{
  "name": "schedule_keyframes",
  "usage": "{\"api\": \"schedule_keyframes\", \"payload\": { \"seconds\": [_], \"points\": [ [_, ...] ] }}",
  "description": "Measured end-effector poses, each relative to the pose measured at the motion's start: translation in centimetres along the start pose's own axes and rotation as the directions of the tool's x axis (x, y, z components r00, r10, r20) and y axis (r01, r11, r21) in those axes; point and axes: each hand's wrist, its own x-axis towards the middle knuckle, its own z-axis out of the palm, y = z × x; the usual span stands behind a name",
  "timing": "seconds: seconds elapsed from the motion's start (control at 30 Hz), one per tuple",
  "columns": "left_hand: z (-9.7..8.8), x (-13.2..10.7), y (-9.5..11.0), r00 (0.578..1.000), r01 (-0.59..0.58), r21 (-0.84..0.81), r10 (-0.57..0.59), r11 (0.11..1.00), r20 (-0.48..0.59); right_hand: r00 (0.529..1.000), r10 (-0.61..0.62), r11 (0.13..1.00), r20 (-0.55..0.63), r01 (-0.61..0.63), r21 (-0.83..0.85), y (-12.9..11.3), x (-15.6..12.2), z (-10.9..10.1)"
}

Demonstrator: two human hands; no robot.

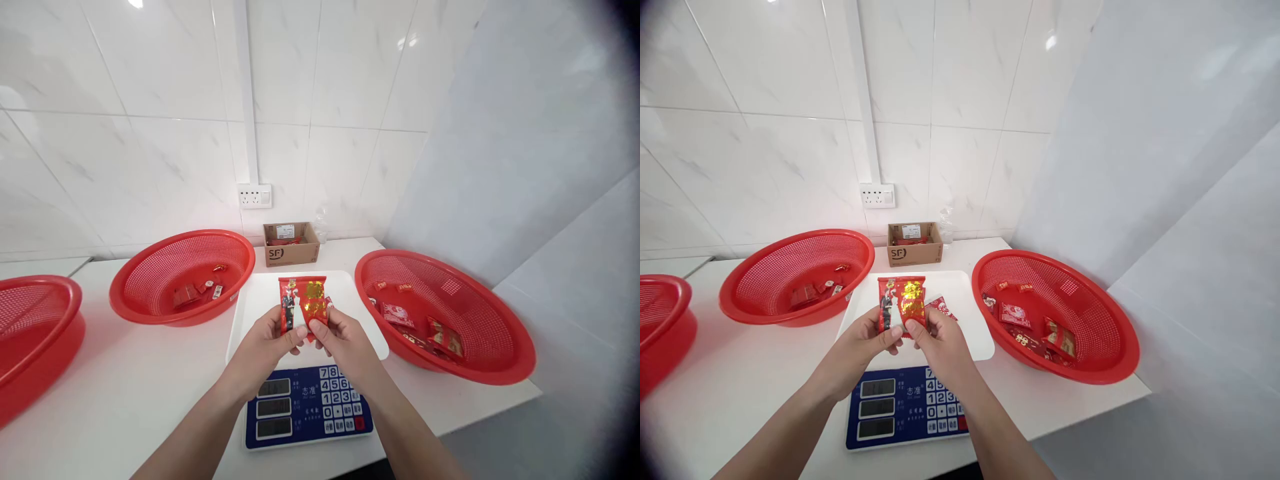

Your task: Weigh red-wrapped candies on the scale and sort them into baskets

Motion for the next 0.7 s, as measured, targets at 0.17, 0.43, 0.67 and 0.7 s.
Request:
{"api": "schedule_keyframes", "payload": {
  "seconds": [0.17,0.43,0.67,0.7],
  "points": [
    [-0.2,0.2,0.0,0.999,0.001,0.061,0.001,0.998,-0.032,1.0,0.006,1.0,-0.002,-0.006,0.028,0.1,0.3,0.2],
    [-0.6,0.8,-0.6,0.999,0.034,0.058,-0.032,0.998,-0.029,0.999,0.035,0.999,0.021,-0.036,0.032,0.4,0.7,0.2],
    [-2.0,-1.4,-1.1,0.981,0.175,0.134,-0.184,0.975,0.06,0.997,0.016,0.987,0.078,-0.028,0.158,1.0,-1.3,2.0],
    [-2.2,-1.6,-1.1,0.977,0.191,0.129,-0.201,0.973,0.067,0.995,0.017,0.986,0.094,-0.032,0.161,1.0,-1.5,2.2]
  ]
}}
